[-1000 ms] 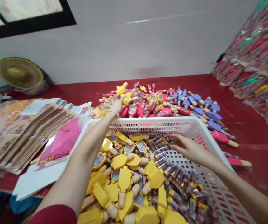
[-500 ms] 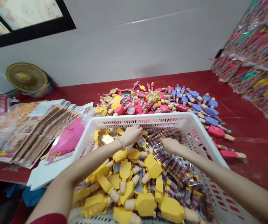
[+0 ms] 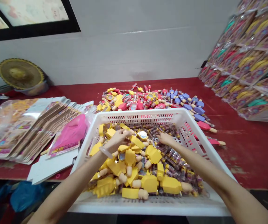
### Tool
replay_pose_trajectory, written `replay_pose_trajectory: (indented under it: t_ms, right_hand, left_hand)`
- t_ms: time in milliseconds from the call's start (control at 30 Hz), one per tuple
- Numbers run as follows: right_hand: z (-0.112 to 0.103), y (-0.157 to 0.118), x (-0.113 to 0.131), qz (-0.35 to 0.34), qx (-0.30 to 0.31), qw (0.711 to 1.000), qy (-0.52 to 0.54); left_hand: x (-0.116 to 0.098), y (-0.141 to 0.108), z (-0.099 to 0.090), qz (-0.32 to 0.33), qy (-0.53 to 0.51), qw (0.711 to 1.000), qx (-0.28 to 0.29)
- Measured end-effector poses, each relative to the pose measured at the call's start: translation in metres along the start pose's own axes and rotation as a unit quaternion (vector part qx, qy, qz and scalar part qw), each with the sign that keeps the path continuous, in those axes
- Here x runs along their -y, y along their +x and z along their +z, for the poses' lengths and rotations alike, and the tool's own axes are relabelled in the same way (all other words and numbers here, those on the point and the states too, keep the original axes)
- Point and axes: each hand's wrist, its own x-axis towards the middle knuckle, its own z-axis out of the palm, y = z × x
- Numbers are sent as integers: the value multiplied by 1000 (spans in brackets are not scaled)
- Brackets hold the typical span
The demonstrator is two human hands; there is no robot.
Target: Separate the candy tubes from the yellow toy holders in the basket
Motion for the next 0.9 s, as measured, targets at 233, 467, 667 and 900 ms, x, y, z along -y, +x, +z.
replay_pose_trajectory:
  t_ms: [233,467,667,900]
  right_hand:
    - [-27,-85,10,-212,-115,962,129]
    - [-12,-132,28,-313,-176,933,22]
    - [-11,-131,25,-351,-187,915,-71]
    - [-5,-147,32,-327,-101,935,-90]
  left_hand:
    - [0,-40,-1,-60,-162,975,140]
    - [-11,-57,8,-16,34,955,295]
    - [-12,-58,9,-38,30,939,341]
    - [-3,-70,29,77,210,941,254]
